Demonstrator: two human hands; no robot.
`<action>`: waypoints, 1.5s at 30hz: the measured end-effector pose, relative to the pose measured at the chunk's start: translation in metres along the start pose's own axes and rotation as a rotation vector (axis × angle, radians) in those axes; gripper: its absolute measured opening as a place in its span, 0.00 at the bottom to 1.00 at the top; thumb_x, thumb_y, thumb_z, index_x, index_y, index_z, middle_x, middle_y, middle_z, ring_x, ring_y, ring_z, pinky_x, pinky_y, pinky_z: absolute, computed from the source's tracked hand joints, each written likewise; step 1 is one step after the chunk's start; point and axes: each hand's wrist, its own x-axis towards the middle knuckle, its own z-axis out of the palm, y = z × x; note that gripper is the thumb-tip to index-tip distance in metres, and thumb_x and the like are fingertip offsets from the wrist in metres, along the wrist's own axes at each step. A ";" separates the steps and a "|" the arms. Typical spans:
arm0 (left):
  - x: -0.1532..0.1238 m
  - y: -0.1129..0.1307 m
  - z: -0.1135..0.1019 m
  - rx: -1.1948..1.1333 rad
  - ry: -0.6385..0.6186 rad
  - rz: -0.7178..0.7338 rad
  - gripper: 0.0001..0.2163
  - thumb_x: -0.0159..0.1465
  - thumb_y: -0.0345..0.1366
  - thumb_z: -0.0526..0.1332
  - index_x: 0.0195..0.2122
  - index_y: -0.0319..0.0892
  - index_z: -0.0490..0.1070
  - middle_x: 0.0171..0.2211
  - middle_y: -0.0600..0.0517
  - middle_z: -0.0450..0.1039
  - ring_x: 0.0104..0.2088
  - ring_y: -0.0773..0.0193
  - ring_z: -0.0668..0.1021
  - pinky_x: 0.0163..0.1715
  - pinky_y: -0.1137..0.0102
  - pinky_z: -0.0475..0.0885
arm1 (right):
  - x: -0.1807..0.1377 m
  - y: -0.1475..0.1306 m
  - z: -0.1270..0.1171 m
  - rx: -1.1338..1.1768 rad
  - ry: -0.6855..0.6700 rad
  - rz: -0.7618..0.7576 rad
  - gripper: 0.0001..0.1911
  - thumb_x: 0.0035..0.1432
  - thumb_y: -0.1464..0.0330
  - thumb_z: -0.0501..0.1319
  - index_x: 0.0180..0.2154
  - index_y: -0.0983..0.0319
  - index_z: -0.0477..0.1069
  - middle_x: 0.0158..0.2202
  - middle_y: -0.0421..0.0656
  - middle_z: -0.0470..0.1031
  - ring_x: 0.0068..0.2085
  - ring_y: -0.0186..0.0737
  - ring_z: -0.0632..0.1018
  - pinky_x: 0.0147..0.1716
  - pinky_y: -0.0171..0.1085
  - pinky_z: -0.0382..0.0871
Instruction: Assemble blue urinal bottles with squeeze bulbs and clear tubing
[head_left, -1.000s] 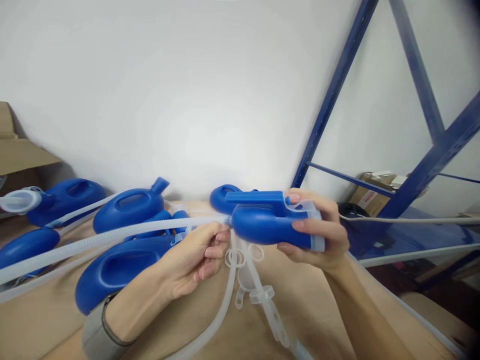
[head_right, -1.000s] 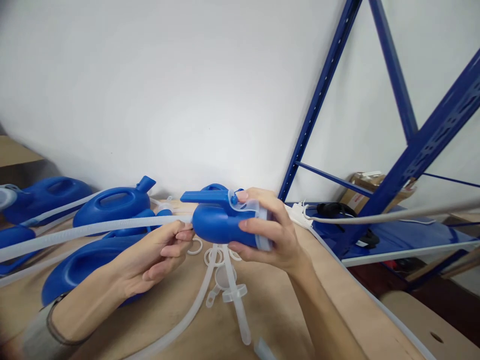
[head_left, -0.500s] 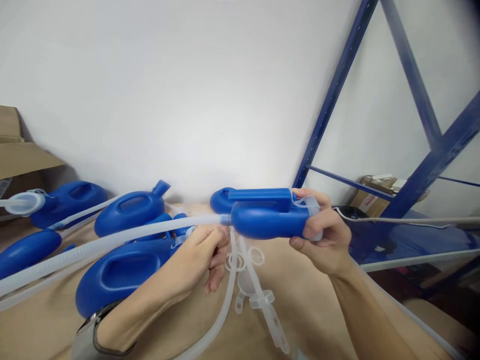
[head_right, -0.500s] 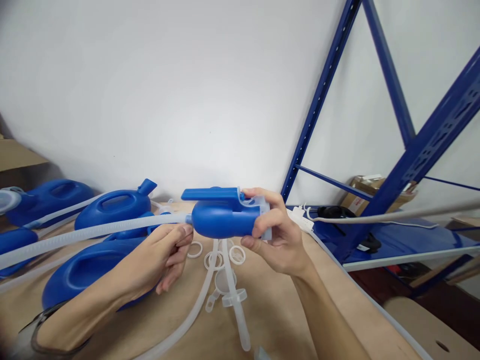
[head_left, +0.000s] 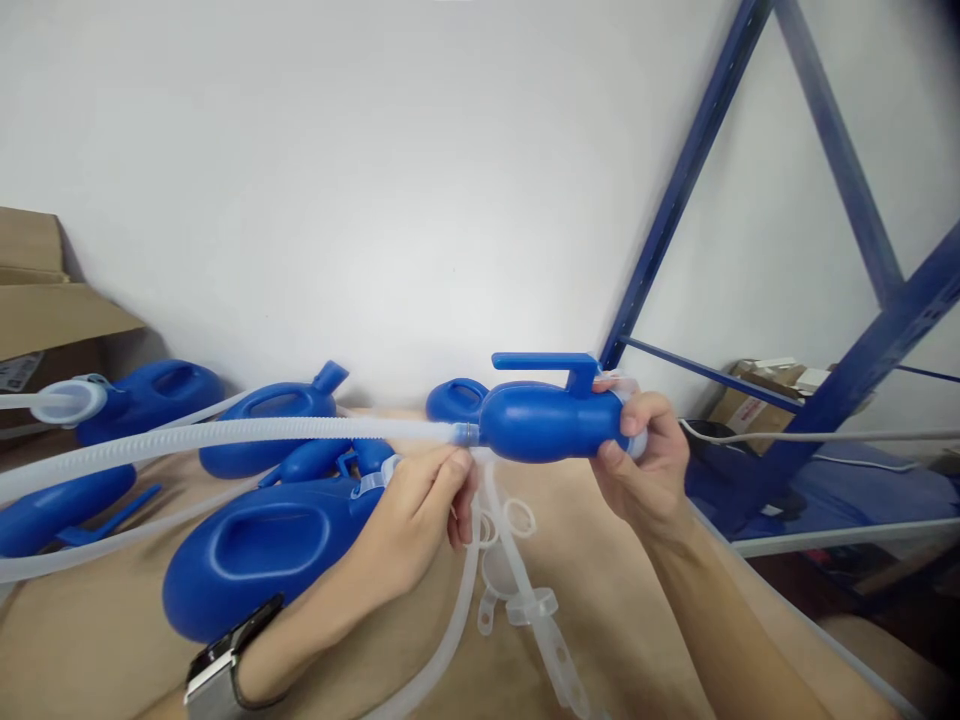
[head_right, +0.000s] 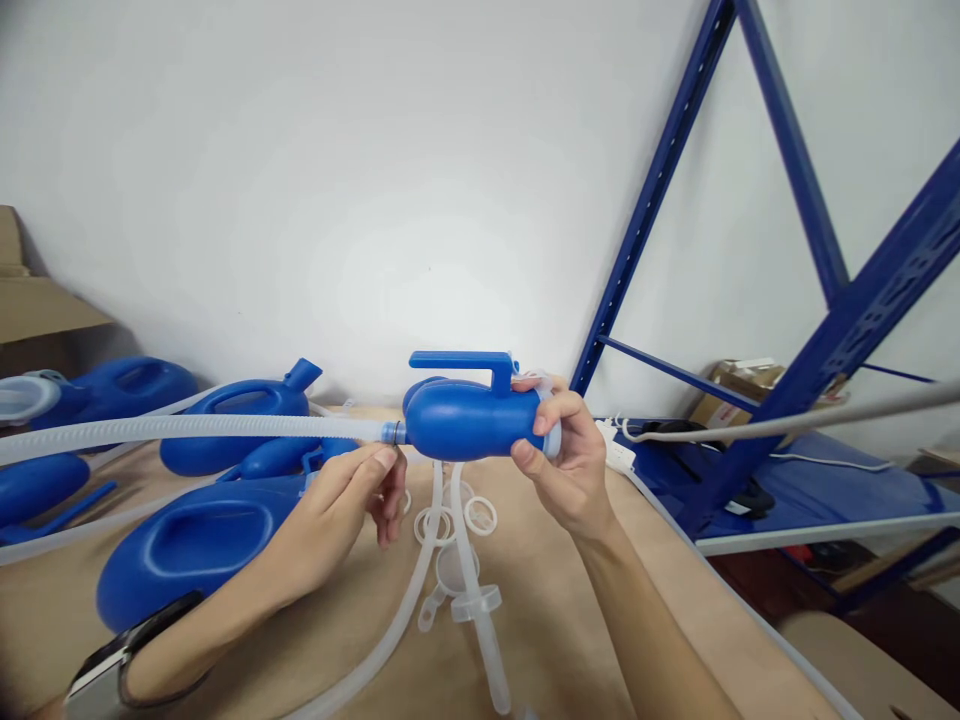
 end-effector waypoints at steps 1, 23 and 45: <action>0.000 0.001 -0.001 0.021 0.009 -0.007 0.20 0.75 0.50 0.48 0.31 0.43 0.66 0.21 0.53 0.71 0.23 0.63 0.76 0.26 0.71 0.71 | 0.001 0.000 0.000 0.001 0.013 0.000 0.13 0.62 0.62 0.70 0.36 0.55 0.65 0.52 0.44 0.74 0.56 0.47 0.74 0.53 0.49 0.72; 0.002 0.026 -0.059 1.043 0.160 0.585 0.16 0.76 0.39 0.50 0.30 0.43 0.68 0.21 0.56 0.66 0.21 0.66 0.68 0.26 0.69 0.58 | 0.003 -0.003 -0.005 0.027 -0.069 0.363 0.39 0.63 0.44 0.63 0.70 0.48 0.57 0.64 0.51 0.71 0.59 0.50 0.78 0.53 0.50 0.79; -0.044 0.092 -0.086 0.792 0.044 0.193 0.06 0.59 0.42 0.70 0.27 0.50 0.85 0.19 0.55 0.79 0.16 0.65 0.76 0.15 0.76 0.66 | 0.000 -0.065 0.045 -0.188 -0.215 -0.180 0.36 0.57 0.65 0.76 0.64 0.45 0.69 0.59 0.47 0.74 0.60 0.53 0.77 0.55 0.50 0.80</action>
